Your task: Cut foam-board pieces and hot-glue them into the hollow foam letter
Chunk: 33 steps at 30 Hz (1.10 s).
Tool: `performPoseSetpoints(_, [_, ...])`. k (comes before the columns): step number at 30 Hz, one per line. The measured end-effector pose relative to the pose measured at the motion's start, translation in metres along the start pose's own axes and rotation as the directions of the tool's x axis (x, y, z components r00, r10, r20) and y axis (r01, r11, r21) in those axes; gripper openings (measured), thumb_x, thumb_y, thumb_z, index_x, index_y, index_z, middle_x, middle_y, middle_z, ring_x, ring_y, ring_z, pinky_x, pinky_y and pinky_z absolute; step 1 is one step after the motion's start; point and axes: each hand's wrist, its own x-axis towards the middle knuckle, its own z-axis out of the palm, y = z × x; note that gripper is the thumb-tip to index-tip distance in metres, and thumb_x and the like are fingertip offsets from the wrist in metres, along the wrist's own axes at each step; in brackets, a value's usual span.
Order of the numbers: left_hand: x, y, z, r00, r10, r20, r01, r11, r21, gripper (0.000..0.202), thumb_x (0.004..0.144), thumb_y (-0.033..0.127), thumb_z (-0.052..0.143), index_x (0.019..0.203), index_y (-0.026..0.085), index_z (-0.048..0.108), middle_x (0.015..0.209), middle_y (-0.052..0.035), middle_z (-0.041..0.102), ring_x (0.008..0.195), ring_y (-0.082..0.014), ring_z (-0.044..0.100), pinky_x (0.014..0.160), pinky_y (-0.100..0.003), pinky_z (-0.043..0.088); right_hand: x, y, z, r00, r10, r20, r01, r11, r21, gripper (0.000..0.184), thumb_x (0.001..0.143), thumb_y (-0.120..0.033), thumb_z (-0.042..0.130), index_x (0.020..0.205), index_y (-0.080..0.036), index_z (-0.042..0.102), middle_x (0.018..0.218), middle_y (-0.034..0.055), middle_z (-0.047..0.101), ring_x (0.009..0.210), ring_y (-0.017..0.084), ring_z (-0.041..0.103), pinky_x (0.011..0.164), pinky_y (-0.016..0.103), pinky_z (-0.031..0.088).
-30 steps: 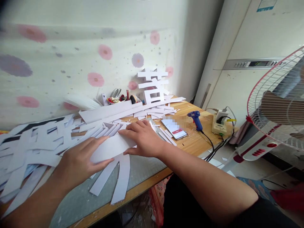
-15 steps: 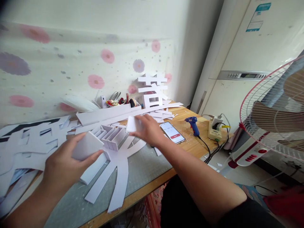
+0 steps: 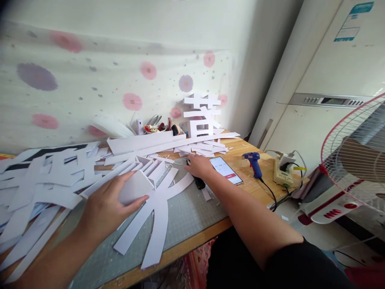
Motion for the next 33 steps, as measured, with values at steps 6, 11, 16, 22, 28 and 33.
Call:
performPoseSetpoints(6, [-0.001, 0.000, 0.000, 1.000, 0.001, -0.019, -0.001, 1.000, -0.002, 0.055, 0.080, 0.052, 0.065, 0.122, 0.020, 0.050, 0.107, -0.0107, 0.071, 0.094, -0.0306, 0.070, 0.075, -0.038, 0.055, 0.001, 0.002, -0.003, 0.993, 0.071, 0.092, -0.075, 0.996, 0.044, 0.027, 0.069, -0.026, 0.066, 0.093, -0.013, 0.068, 0.094, 0.0160, 0.071, 0.091, 0.031, 0.065, 0.074, 0.035, 0.046])
performPoseSetpoints(11, [-0.004, 0.007, -0.003, 0.999, -0.052, 0.004, 0.052, 0.990, -0.133, 0.069, 0.072, 0.067, 0.063, 0.123, 0.023, 0.049, 0.109, -0.0102, 0.072, 0.096, -0.0323, 0.070, 0.077, -0.040, 0.056, -0.033, -0.015, -0.043, 0.999, 0.029, 0.029, -0.036, 0.962, 0.270, 0.017, 0.076, -0.027, 0.055, 0.089, -0.017, 0.063, 0.079, 0.0043, 0.066, 0.077, 0.020, 0.062, 0.065, 0.028, 0.046])
performPoseSetpoints(16, [-0.007, 0.016, -0.003, 1.000, -0.019, 0.016, 0.022, 0.985, -0.173, 0.065, 0.075, 0.066, 0.061, 0.122, 0.023, 0.049, 0.108, -0.0104, 0.072, 0.096, -0.0311, 0.070, 0.076, -0.039, 0.056, -0.097, -0.062, -0.052, 0.981, -0.182, 0.065, -0.014, 0.271, 0.962, 0.025, 0.073, -0.032, 0.060, 0.094, -0.019, 0.056, 0.075, -0.0015, 0.055, 0.055, 0.010, 0.050, 0.052, 0.025, 0.045])
performPoseSetpoints(22, [-0.008, 0.023, 0.005, 0.994, -0.049, 0.094, 0.067, 0.978, -0.198, 0.057, 0.080, 0.056, 0.063, 0.123, 0.022, 0.049, 0.108, -0.0105, 0.071, 0.094, -0.0296, 0.070, 0.075, -0.038, 0.056, -0.105, -0.091, -0.030, 0.998, -0.067, -0.019, 0.037, 0.282, 0.959, 0.023, 0.064, -0.024, 0.069, 0.083, -0.018, 0.057, 0.068, -0.0032, 0.055, 0.062, 0.012, 0.052, 0.059, 0.027, 0.045])
performPoseSetpoints(28, [-0.005, 0.032, -0.009, 0.909, -0.015, 0.417, 0.275, 0.773, -0.572, 0.036, 0.093, 0.047, 0.045, 0.120, 0.025, 0.053, 0.100, -0.0061, 0.072, 0.085, -0.0224, 0.069, 0.072, -0.033, 0.056, -0.089, -0.073, -0.036, 0.997, -0.042, -0.063, 0.074, 0.378, 0.923, 0.016, 0.064, -0.012, 0.065, 0.077, -0.018, 0.058, 0.066, -0.0044, 0.057, 0.062, 0.011, 0.053, 0.062, 0.026, 0.045])
performPoseSetpoints(33, [-0.005, 0.035, -0.013, 0.797, 0.074, 0.599, 0.528, 0.395, -0.751, 0.050, 0.093, 0.058, 0.035, 0.130, 0.026, 0.046, 0.102, -0.0101, 0.070, 0.087, -0.0247, 0.067, 0.079, -0.039, 0.056, -0.093, -0.072, -0.042, 0.964, -0.233, -0.127, 0.207, 0.366, 0.907, 0.014, 0.069, -0.021, 0.069, 0.078, -0.017, 0.059, 0.066, -0.0041, 0.057, 0.061, 0.011, 0.054, 0.059, 0.024, 0.044])
